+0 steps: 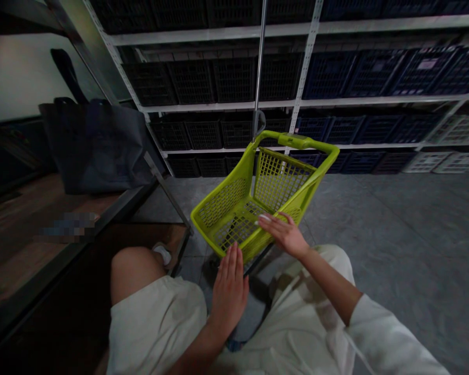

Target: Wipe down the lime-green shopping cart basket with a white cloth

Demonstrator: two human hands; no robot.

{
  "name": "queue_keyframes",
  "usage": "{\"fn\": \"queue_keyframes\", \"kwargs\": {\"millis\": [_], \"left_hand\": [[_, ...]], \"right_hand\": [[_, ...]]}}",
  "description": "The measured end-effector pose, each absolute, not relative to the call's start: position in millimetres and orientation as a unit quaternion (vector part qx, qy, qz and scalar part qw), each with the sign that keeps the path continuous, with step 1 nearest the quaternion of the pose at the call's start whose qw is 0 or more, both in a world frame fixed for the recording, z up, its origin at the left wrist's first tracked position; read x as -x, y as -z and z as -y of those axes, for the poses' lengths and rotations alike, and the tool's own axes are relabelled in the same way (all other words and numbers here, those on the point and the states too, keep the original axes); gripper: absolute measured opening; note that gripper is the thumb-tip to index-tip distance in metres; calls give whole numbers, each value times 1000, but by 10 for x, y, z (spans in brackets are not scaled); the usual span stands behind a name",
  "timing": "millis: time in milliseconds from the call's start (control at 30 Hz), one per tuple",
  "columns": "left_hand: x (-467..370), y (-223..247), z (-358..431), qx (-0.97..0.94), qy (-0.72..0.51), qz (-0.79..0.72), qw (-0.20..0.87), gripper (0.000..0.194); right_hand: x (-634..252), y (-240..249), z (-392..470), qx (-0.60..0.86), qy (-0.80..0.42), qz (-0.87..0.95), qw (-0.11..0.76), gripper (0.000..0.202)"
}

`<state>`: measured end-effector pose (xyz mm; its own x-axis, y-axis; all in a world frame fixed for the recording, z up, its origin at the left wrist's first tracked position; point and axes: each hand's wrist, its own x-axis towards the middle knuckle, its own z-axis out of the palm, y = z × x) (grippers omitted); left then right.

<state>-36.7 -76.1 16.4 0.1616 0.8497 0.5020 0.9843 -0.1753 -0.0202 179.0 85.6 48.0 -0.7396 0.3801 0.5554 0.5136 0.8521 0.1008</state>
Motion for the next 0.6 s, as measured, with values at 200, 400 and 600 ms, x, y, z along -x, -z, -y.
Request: {"fn": "queue_keyframes", "kwargs": {"millis": [200,400,600], "left_hand": [[302,-152,766,731,205,628,168,64],[300,-106,758,732,227,623,158,64],[339,-120,752,732,214,627,161,67]], "right_hand": [[-1983,-514,-1080,409,177,829,337,69],[-1076,-313,-147,357,87,858,359,71],[-1069,-311,-57,265,79,912,304,66]]}}
